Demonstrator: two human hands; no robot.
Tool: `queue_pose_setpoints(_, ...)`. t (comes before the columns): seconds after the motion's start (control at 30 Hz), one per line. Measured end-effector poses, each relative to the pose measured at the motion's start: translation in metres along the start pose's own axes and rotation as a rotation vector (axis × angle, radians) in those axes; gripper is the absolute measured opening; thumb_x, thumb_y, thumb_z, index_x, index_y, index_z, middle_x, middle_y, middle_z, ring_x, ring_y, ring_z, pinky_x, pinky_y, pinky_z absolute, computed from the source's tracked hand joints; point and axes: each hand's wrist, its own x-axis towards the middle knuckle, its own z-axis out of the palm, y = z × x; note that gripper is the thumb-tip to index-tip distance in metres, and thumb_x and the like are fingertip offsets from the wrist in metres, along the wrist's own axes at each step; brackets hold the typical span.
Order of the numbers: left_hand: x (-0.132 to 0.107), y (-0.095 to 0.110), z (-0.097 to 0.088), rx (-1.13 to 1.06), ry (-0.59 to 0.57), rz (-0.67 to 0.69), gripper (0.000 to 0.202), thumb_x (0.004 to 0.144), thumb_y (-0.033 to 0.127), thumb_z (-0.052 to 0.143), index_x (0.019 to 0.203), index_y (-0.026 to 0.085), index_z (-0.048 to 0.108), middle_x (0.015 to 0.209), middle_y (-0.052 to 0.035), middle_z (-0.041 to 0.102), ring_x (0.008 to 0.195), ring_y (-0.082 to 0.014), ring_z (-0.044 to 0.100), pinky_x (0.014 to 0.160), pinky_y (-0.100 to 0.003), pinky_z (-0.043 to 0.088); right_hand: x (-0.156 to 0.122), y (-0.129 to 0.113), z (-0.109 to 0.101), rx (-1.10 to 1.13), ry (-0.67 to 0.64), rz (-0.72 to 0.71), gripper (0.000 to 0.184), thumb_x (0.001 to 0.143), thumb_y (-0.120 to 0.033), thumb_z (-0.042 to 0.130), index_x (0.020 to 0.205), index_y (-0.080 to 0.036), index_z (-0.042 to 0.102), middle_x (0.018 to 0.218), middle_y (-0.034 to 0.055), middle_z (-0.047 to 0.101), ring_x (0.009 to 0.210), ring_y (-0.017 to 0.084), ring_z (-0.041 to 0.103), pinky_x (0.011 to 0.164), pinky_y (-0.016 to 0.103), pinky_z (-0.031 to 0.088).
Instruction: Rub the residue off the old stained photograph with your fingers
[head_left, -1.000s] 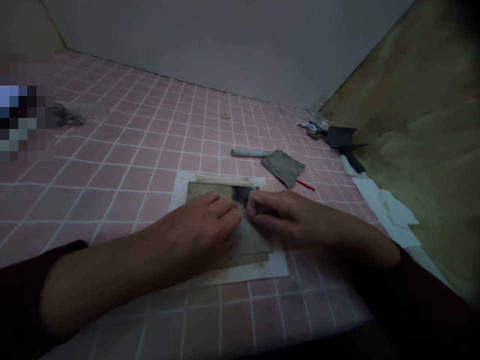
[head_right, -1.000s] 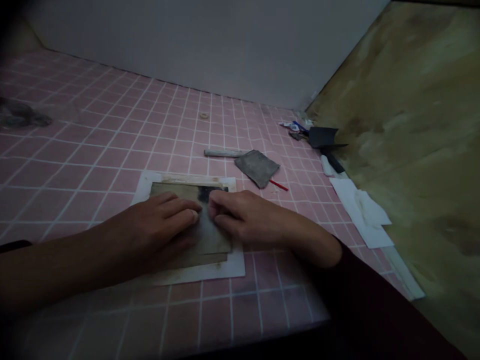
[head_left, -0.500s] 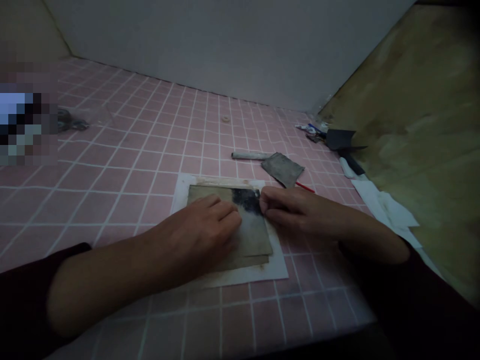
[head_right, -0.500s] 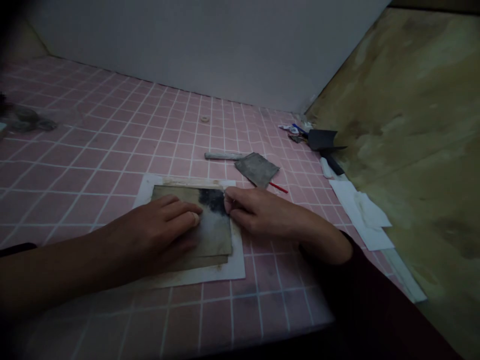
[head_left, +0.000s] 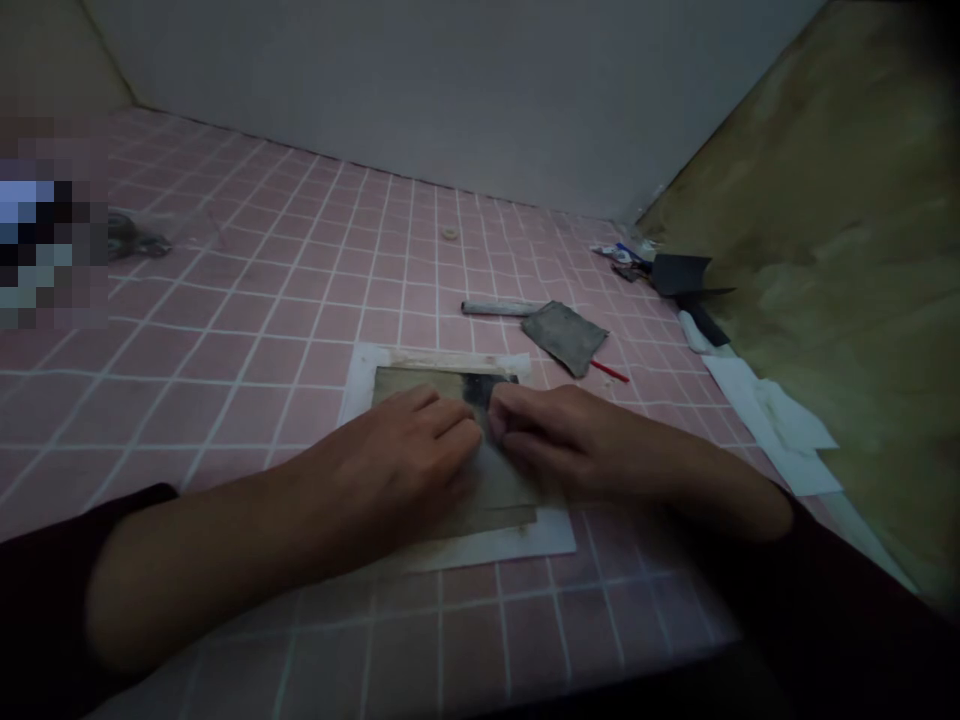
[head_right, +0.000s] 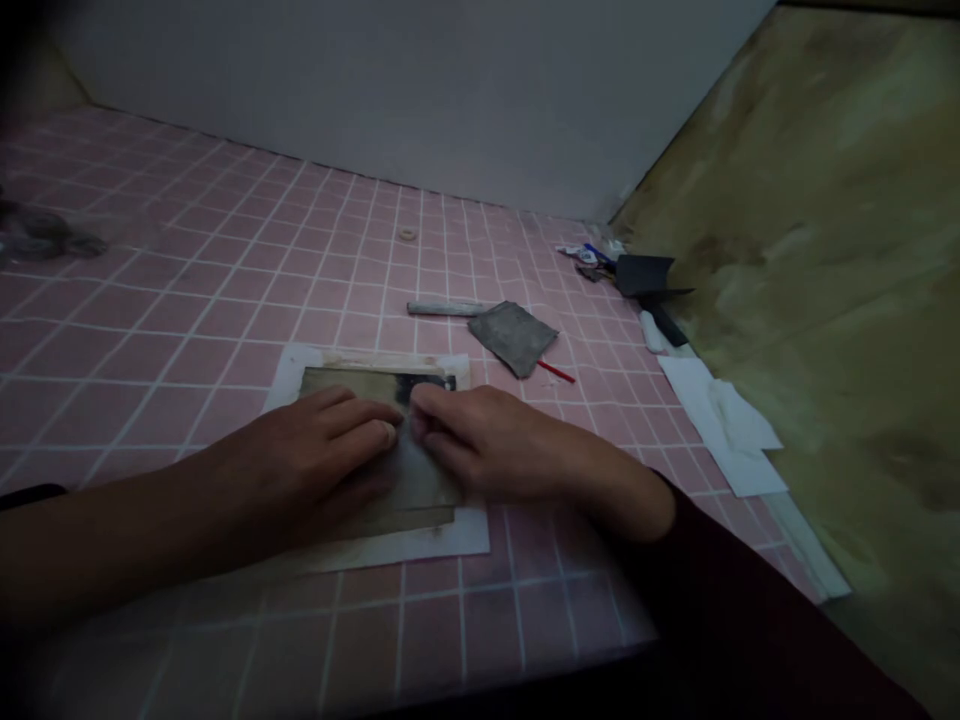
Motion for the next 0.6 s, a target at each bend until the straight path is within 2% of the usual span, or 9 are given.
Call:
queue_pose_setpoints(0.13,0.0004,0.0003,-0.0012,-0.013,-0.008,-0.015,0.008,0.093,0.017,0.054,0.089,0.012,0.06,0.107,-0.0112,0.064,0.086,-0.0228,0.056,0.078,-0.04,0.05,-0.0013,0.0028,-0.0023,-0.022,0.01,0.05,0.01,0.093,-0.015,0.047,0.085,-0.019,0.048,0.073,-0.0033,0.048,0.066,0.012,0.045,0.064,0.027,0.034)
queue_pose_setpoints(0.3,0.0019,-0.0001,-0.0008,-0.001,0.002,-0.007,0.009,0.093,0.014,0.053,0.089,0.012,0.06,0.105,-0.0108,0.065,0.083,-0.0221,0.056,0.076,-0.04,0.05,0.0001,0.0002,0.0005,0.003,-0.002,0.01,0.008,0.095,-0.018,0.045,0.088,-0.02,0.047,0.074,-0.0031,0.049,0.066,0.012,0.046,0.063,0.027,0.033)
queue_pose_setpoints(0.47,0.0013,0.0007,-0.0011,-0.004,-0.018,-0.026,0.008,0.093,0.016,0.054,0.089,0.013,0.06,0.106,-0.0111,0.065,0.087,-0.0228,0.057,0.078,-0.039,0.05,-0.0007,0.0035,-0.0026,-0.044,0.021,0.061,0.009,0.092,-0.015,0.047,0.085,-0.019,0.047,0.075,-0.0018,0.049,0.069,0.013,0.046,0.066,0.028,0.034)
queue_pose_setpoints(0.6,0.0013,0.0008,-0.0015,-0.001,-0.005,-0.013,0.009,0.093,0.015,0.052,0.09,0.013,0.06,0.103,-0.0107,0.065,0.084,-0.0222,0.056,0.076,-0.039,0.05,-0.0015,-0.0001,0.0003,-0.019,-0.003,0.018,0.009,0.097,-0.02,0.044,0.088,-0.02,0.046,0.075,-0.0024,0.049,0.068,0.013,0.047,0.064,0.027,0.034)
